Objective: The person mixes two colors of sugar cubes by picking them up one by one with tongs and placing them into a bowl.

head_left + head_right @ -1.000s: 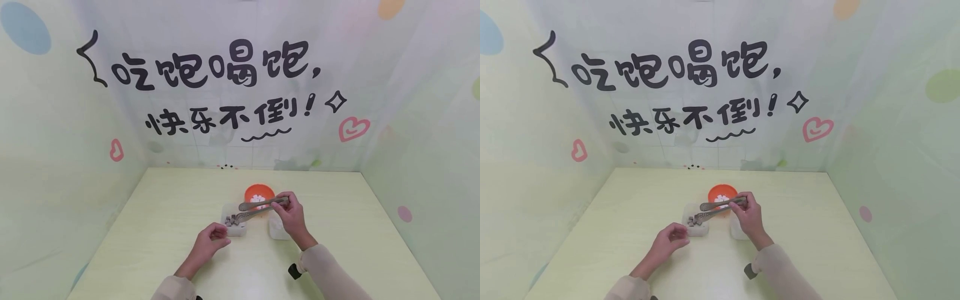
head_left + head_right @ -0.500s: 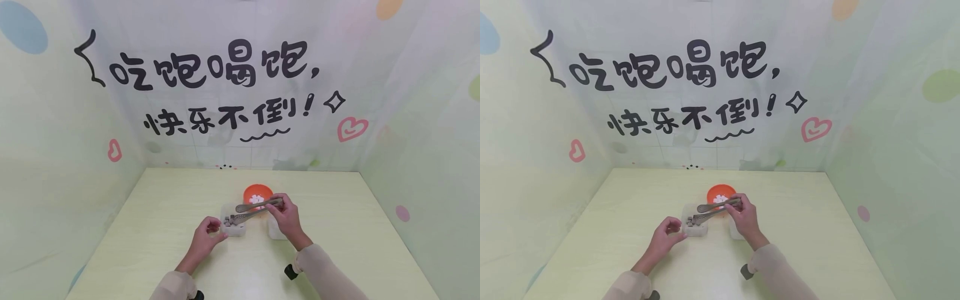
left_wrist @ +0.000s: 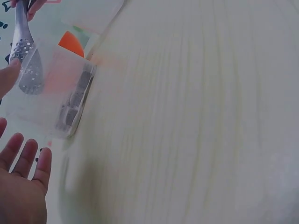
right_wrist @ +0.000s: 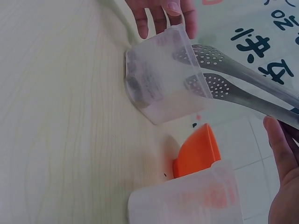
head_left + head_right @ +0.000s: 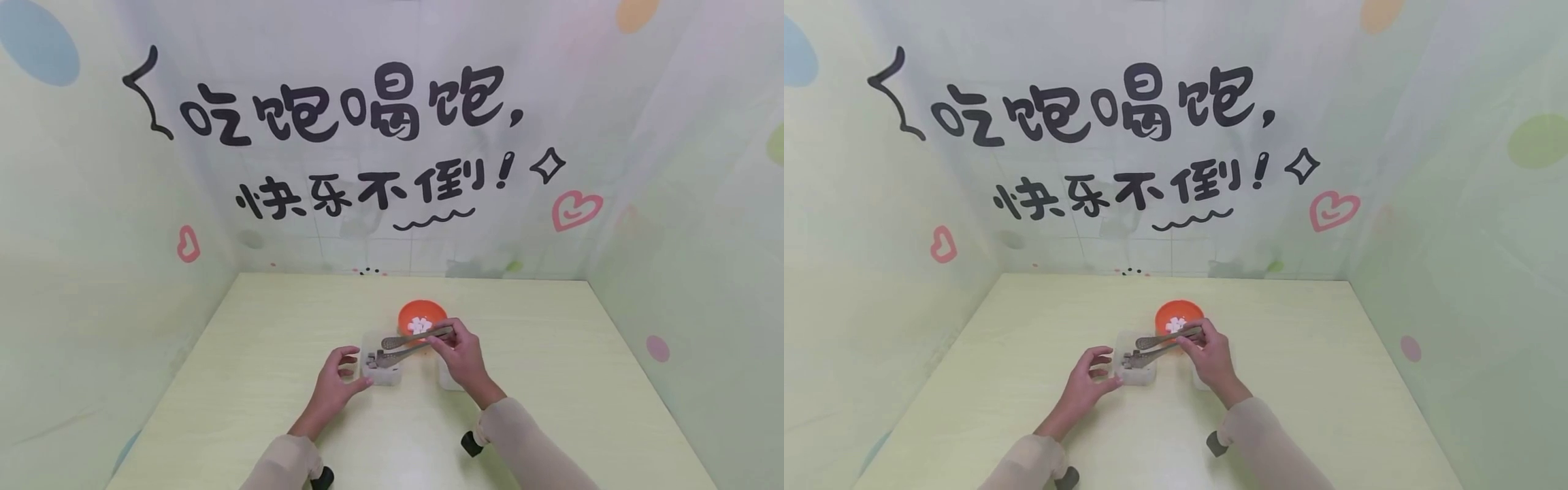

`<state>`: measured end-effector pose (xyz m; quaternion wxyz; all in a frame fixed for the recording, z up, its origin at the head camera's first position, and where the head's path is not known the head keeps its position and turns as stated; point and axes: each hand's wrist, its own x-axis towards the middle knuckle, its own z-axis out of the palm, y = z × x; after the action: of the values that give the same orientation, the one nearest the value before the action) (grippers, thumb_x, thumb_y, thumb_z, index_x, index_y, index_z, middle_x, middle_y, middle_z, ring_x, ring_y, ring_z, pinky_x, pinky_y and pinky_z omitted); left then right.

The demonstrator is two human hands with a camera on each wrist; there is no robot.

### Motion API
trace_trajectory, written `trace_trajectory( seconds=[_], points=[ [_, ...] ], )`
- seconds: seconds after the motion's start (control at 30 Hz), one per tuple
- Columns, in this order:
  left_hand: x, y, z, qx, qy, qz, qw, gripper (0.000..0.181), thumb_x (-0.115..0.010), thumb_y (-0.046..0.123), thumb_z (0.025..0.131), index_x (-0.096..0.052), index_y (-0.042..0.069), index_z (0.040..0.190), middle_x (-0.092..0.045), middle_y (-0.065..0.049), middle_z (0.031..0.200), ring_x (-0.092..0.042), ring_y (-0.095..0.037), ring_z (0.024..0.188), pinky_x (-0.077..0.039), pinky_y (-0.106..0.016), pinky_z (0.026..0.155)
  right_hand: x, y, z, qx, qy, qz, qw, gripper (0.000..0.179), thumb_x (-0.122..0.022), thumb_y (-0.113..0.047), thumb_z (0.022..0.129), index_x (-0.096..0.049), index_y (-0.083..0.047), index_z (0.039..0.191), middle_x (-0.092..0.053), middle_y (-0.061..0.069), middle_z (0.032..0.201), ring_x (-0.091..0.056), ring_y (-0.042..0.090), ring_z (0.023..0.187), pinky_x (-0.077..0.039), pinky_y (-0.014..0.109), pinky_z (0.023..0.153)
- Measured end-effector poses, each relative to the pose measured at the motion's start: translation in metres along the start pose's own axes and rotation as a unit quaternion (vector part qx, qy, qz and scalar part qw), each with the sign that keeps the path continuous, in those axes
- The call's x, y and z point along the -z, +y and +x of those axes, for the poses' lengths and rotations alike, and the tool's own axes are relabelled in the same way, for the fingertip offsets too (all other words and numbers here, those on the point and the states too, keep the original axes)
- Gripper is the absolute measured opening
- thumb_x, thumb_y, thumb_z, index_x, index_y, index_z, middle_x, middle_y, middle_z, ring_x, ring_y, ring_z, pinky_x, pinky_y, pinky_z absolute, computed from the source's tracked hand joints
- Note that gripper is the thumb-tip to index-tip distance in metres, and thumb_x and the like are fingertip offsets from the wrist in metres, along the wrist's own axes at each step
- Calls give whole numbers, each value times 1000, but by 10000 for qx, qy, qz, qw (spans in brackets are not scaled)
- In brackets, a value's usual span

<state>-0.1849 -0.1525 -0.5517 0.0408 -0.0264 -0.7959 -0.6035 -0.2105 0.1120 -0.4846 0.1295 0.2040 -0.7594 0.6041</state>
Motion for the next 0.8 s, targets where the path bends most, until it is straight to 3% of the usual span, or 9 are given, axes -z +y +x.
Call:
trace_trajectory(
  seconds=[0.1, 0.33, 0.53, 0.8],
  points=[
    [0, -1, 2, -29, -66, 54, 10000, 70, -85, 7, 73, -49, 8, 133, -50, -14, 133, -51, -34, 117, -46, -48, 94, -3, 15, 1, -10, 15, -77, 10000, 23, -69, 3, 87, -58, 6, 107, -68, 18, 95, -66, 31, 78, -58, 26, 71],
    [-2, -1, 9, -226, -235, 37, 9995, 80, -86, 8, 72, -45, 10, 141, -45, -13, 143, -49, -35, 123, -45, -50, 97, -6, 19, 3, 24, -104, -320, 9994, 22, -72, -5, 87, -60, -6, 106, -69, 4, 94, -66, 16, 80, -57, 26, 76],
    [-5, 0, 13, -163, -478, 180, 9986, 90, -86, 11, 72, -37, 10, 148, -38, -14, 150, -41, -36, 132, -41, -51, 103, -12, 17, 3, 172, -283, -591, 9977, 21, -72, -6, 87, -59, -7, 104, -68, 0, 92, -66, 14, 80, -58, 28, 74],
    [-7, 1, 20, -48, -695, 344, 9970, 98, -87, 15, 72, -30, 10, 152, -31, -15, 155, -35, -40, 136, -36, -51, 107, -16, 12, 1, -16, -439, -843, 9955, 21, -72, -9, 88, -59, -11, 104, -69, -4, 92, -66, 12, 83, -57, 27, 76]
  ],
)
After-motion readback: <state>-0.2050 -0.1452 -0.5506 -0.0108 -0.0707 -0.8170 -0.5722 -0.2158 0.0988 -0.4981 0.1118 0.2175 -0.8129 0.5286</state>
